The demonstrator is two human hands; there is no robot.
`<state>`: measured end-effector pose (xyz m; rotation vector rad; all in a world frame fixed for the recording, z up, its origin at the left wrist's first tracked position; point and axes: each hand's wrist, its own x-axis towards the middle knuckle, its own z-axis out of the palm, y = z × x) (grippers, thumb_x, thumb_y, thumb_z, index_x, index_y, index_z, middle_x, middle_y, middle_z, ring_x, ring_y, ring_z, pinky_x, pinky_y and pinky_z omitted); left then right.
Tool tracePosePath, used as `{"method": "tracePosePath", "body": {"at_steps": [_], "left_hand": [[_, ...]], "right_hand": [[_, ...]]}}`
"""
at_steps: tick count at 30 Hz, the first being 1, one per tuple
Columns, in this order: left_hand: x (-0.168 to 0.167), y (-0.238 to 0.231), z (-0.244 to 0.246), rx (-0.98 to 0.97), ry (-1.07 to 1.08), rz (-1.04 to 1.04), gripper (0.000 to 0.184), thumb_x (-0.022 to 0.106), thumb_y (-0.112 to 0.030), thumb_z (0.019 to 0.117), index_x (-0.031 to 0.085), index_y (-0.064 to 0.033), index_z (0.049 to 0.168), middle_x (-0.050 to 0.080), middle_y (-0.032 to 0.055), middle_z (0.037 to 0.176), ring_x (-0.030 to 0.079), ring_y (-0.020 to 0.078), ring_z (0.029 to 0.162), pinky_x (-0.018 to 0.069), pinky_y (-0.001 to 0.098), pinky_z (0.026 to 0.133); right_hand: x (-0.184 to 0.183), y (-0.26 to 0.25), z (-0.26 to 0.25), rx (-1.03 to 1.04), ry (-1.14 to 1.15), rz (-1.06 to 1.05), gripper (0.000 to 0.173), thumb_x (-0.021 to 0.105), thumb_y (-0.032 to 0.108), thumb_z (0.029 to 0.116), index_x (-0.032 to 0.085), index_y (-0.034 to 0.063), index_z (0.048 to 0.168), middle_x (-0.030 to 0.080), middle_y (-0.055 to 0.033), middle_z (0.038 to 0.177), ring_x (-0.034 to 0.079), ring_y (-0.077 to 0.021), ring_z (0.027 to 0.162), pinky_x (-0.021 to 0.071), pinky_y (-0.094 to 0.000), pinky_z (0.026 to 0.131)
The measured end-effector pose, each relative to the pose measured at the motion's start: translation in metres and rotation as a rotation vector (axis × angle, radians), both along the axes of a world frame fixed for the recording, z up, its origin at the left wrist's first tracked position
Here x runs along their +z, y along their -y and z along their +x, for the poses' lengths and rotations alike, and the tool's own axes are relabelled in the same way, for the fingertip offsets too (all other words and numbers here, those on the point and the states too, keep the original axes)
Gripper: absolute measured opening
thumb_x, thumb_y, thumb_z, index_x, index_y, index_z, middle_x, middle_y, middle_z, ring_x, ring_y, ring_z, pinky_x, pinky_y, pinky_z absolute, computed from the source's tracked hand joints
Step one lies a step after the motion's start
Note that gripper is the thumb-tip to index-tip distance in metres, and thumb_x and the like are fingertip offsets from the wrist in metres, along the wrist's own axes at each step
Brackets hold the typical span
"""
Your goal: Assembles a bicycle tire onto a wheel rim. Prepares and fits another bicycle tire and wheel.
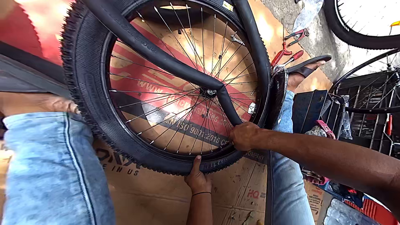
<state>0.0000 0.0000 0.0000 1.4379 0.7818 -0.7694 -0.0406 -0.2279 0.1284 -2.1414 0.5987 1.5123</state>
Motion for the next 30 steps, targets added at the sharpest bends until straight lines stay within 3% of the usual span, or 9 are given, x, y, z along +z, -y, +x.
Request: {"method": "tracePosePath", "body": {"at_steps": [5, 12, 17, 19, 22, 24, 27, 29, 30], "left_hand": [[-0.001, -0.001, -0.002, 0.009, -0.004, 0.007, 0.043, 0.072, -0.001, 0.0912, 0.055, 0.0016, 0.131, 0.068, 0.02, 0.115, 0.07, 0.0289, 0.102, 0.0603, 0.0482, 0.089], [-0.003, -0.003, -0.002, -0.003, 0.0, -0.002, 0.041, 0.071, 0.003, 0.0906, 0.056, 0.0026, 0.129, 0.068, 0.0199, 0.113, 0.07, 0.0289, 0.101, 0.0608, 0.048, 0.088], [-0.007, -0.007, -0.002, -0.019, -0.003, -0.018, 0.044, 0.072, 0.002, 0.09, 0.055, 0.0015, 0.131, 0.069, 0.0195, 0.114, 0.071, 0.0285, 0.102, 0.0612, 0.0482, 0.088], [-0.009, -0.009, -0.002, -0.02, 0.005, -0.033, 0.046, 0.073, 0.002, 0.0892, 0.055, 0.0015, 0.131, 0.069, 0.02, 0.114, 0.071, 0.0287, 0.101, 0.0613, 0.0483, 0.088], [-0.012, -0.013, -0.002, -0.041, 0.04, -0.058, 0.046, 0.073, 0.003, 0.0885, 0.055, 0.0022, 0.131, 0.069, 0.0196, 0.113, 0.071, 0.0279, 0.1, 0.0617, 0.047, 0.087], [-0.014, -0.015, -0.002, -0.049, 0.073, -0.048, 0.046, 0.075, 0.004, 0.0869, 0.056, 0.003, 0.129, 0.069, 0.0186, 0.112, 0.071, 0.0261, 0.099, 0.0618, 0.0448, 0.086], [-0.011, -0.013, -0.003, -0.081, 0.107, -0.001, 0.045, 0.076, 0.003, 0.0867, 0.056, 0.0036, 0.127, 0.07, 0.0185, 0.109, 0.072, 0.0255, 0.096, 0.0622, 0.0434, 0.085], [-0.009, -0.008, -0.002, -0.086, 0.112, 0.036, 0.046, 0.075, 0.003, 0.0872, 0.056, 0.0036, 0.128, 0.07, 0.0195, 0.109, 0.072, 0.0263, 0.096, 0.0626, 0.0443, 0.083], [-0.009, -0.007, -0.002, -0.084, 0.11, 0.036, 0.046, 0.075, 0.003, 0.0872, 0.056, 0.0032, 0.129, 0.069, 0.0193, 0.109, 0.072, 0.0261, 0.096, 0.0624, 0.0441, 0.083]], "right_hand": [[-0.022, 0.015, -0.002, 0.012, -0.01, 0.082, 0.024, 0.059, 0.032, 0.0997, 0.072, 0.0135, 0.108, 0.07, -0.0132, 0.098, 0.068, -0.0344, 0.096, 0.0525, -0.0601, 0.075], [-0.05, 0.029, 0.036, 0.023, -0.099, 0.254, 0.019, 0.063, 0.018, 0.097, 0.066, 0.0024, 0.086, 0.062, -0.0107, 0.072, 0.059, -0.0234, 0.061, 0.0494, -0.0462, 0.058], [-0.035, 0.008, 0.03, -0.044, -0.12, 0.191, 0.021, 0.065, 0.02, 0.0956, 0.067, -0.0006, 0.093, 0.064, -0.016, 0.081, 0.064, -0.031, 0.071, 0.0506, -0.0536, 0.062], [-0.014, -0.016, 0.006, -0.198, -0.119, 0.114, 0.025, 0.061, 0.022, 0.0982, 0.066, -0.002, 0.103, 0.066, -0.0224, 0.095, 0.067, -0.0409, 0.09, 0.0519, -0.0633, 0.072], [-0.007, -0.059, -0.035, -0.499, -0.166, 0.008, 0.03, 0.055, 0.03, 0.1021, 0.066, 0.0022, 0.103, 0.068, -0.0203, 0.099, 0.069, -0.0392, 0.095, 0.0538, -0.0618, 0.076], [-0.014, -0.066, -0.041, -0.679, -0.206, 0.027, 0.031, 0.055, 0.031, 0.1024, 0.067, 0.0024, 0.098, 0.068, -0.0185, 0.092, 0.068, -0.035, 0.086, 0.0535, -0.0581, 0.073], [-0.018, -0.077, -0.043, -1.117, -0.313, 0.165, 0.019, 0.051, 0.024, 0.1032, 0.058, 0.0083, 0.096, 0.046, -0.003, 0.067, 0.043, -0.013, 0.05, 0.0379, -0.0296, 0.047], [-0.015, -0.089, -0.035, -1.424, -0.368, 0.222, 0.018, 0.044, 0.024, 0.1049, 0.053, 0.0124, 0.095, 0.039, 0.0023, 0.061, 0.034, -0.0072, 0.043, 0.0314, -0.0221, 0.041], [-0.012, -0.097, -0.031, -1.441, -0.352, 0.187, 0.02, 0.042, 0.027, 0.1072, 0.052, 0.0125, 0.098, 0.04, 0.0016, 0.066, 0.037, -0.0083, 0.048, 0.0335, -0.024, 0.044]]}}
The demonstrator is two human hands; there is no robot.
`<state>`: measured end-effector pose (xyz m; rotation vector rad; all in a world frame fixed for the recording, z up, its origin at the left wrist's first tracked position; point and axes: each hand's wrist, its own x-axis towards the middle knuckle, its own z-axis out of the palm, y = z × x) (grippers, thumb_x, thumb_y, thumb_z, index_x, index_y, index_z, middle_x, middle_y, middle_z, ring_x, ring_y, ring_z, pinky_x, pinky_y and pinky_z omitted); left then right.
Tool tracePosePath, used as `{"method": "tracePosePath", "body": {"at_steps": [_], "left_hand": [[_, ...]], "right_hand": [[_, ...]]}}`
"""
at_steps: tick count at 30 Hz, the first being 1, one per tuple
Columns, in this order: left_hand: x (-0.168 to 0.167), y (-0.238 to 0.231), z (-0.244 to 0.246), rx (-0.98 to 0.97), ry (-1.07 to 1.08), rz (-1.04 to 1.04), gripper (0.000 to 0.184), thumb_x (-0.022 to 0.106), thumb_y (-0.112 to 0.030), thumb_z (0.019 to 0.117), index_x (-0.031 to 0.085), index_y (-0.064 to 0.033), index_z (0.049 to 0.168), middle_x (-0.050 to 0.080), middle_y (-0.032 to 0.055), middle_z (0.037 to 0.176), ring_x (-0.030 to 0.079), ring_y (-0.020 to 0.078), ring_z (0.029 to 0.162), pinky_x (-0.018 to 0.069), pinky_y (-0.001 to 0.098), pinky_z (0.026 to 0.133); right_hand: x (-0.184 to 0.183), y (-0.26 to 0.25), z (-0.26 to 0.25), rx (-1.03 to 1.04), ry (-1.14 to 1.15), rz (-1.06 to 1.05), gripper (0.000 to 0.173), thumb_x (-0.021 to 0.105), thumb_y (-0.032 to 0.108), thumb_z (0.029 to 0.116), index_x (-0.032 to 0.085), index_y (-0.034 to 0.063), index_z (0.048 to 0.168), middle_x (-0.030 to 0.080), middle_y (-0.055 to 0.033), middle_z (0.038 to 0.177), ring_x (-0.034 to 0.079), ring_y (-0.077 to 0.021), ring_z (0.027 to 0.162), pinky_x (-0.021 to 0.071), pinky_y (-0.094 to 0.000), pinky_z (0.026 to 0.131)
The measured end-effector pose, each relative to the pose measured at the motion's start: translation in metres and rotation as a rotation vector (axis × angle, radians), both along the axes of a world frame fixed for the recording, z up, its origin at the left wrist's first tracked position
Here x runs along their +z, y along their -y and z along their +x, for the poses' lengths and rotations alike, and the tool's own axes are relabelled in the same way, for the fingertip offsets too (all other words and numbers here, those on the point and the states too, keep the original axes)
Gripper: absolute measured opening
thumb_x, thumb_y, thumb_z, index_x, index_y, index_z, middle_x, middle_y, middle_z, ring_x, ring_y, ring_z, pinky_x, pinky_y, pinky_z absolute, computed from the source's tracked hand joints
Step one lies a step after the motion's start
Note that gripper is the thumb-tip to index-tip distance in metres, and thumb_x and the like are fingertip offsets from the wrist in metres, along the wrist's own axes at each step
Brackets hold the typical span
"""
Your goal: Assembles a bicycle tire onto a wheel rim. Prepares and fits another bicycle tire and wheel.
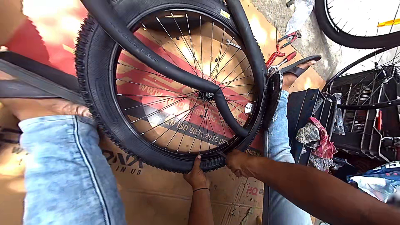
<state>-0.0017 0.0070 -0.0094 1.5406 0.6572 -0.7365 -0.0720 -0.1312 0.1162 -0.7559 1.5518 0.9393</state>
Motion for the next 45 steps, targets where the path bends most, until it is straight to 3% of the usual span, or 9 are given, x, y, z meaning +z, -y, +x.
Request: {"method": "tracePosePath", "body": {"at_steps": [4, 10, 14, 18, 27, 32, 37, 40, 45], "left_hand": [[-0.01, -0.013, -0.003, -0.021, -0.005, -0.102, 0.049, 0.074, 0.005, 0.0872, 0.053, 0.0035, 0.132, 0.068, 0.0198, 0.115, 0.071, 0.0275, 0.101, 0.0612, 0.046, 0.088], [-0.007, -0.017, 0.008, -0.037, -0.092, -0.183, 0.051, 0.069, 0.007, 0.0905, 0.049, -0.001, 0.137, 0.065, 0.0182, 0.12, 0.069, 0.0273, 0.105, 0.0602, 0.0475, 0.09], [-0.001, -0.015, 0.009, -0.105, -0.048, -0.159, 0.049, 0.067, 0.004, 0.093, 0.047, 0.0015, 0.138, 0.066, 0.017, 0.119, 0.069, 0.0226, 0.104, 0.0602, 0.0419, 0.091], [0.013, -0.012, 0.015, -0.15, -0.028, -0.091, 0.049, 0.072, -0.004, 0.0929, 0.049, 0.0007, 0.136, 0.067, 0.0149, 0.116, 0.069, 0.0201, 0.101, 0.061, 0.0401, 0.088], [0.077, 0.02, 0.056, -0.132, 0.218, 0.303, 0.056, 0.079, -0.036, 0.091, 0.06, 0.0018, 0.128, 0.068, 0.015, 0.115, 0.068, 0.0175, 0.105, 0.0565, 0.0377, 0.093], [0.068, 0.01, 0.11, -0.294, 0.338, 0.462, 0.067, 0.08, -0.04, 0.089, 0.058, 0.0039, 0.134, 0.066, 0.0187, 0.126, 0.065, 0.0213, 0.119, 0.0502, 0.0398, 0.104], [0.069, 0.011, 0.155, -0.499, 0.535, 0.506, 0.082, 0.079, -0.032, 0.0909, 0.038, 0.0091, 0.149, 0.05, 0.0287, 0.147, 0.048, 0.0321, 0.14, 0.0349, 0.0426, 0.12], [0.068, 0.011, 0.179, -0.606, 0.585, 0.529, 0.085, 0.075, -0.036, 0.0939, 0.033, 0.009, 0.152, 0.047, 0.0308, 0.149, 0.045, 0.0359, 0.143, 0.033, 0.0464, 0.121], [0.097, 0.029, 0.228, -0.914, 0.501, 0.673, 0.09, 0.058, -0.053, 0.1002, 0.025, 0.0097, 0.156, 0.044, 0.0317, 0.152, 0.044, 0.0404, 0.143, 0.0341, 0.0536, 0.119]], "right_hand": [[-0.03, -0.069, -0.032, 0.1, 0.123, -0.307, 0.038, 0.04, 0.029, 0.1104, 0.061, 0.0028, 0.128, 0.067, -0.0186, 0.115, 0.067, -0.0307, 0.106, 0.0528, -0.0511, 0.094], [-0.096, -0.152, -0.066, -0.103, 0.295, -0.719, 0.037, 0.039, 0.031, 0.1098, 0.064, 0.0043, 0.113, 0.062, -0.0079, 0.077, 0.063, -0.0219, 0.069, 0.0551, -0.0436, 0.069], [-0.015, -0.149, -0.006, -0.929, 0.203, -0.201, 0.052, 0.024, 0.049, 0.112, 0.05, 0.0122, 0.085, 0.037, 0.0047, 0.054, 0.033, -0.0075, 0.041, 0.0323, -0.0239, 0.039], [0.036, -0.166, 0.004, -0.976, 0.323, -0.255, 0.048, 0.028, 0.04, 0.113, 0.051, 0.0114, 0.082, 0.036, 0.0061, 0.053, 0.031, -0.0063, 0.041, 0.0293, -0.0235, 0.039], [0.01, -0.122, -0.108, -0.148, 0.454, -0.347, 0.04, 0.038, 0.025, 0.1109, 0.062, -0.0036, 0.124, 0.069, -0.0184, 0.108, 0.068, -0.0261, 0.093, 0.0541, -0.0442, 0.083], [0.247, -0.002, 0.031, 0.517, 0.139, -0.225, 0.039, 0.055, 0.005, 0.1013, 0.054, -0.0074, 0.139, 0.061, -0.0268, 0.135, 0.061, -0.0398, 0.124, 0.0488, -0.0524, 0.103], [0.024, -0.118, -0.073, 0.362, 0.317, -1.048, 0.048, 0.063, 0.03, 0.0948, 0.062, 0.0046, 0.136, 0.066, -0.0217, 0.124, 0.066, -0.0377, 0.111, 0.0566, -0.0536, 0.09], [-0.001, -0.048, -0.044, 0.197, 0.297, -1.194, 0.077, 0.067, 0.051, 0.0926, 0.048, 0.0041, 0.15, 0.055, -0.0175, 0.147, 0.054, -0.0312, 0.135, 0.0466, -0.0458, 0.112], [-0.025, 0.057, 0.035, 0.234, 0.351, -0.842, 0.094, 0.076, 0.059, 0.0818, 0.042, 0.0111, 0.155, 0.06, -0.0166, 0.141, 0.061, -0.0329, 0.126, 0.0499, -0.0552, 0.105]]}}
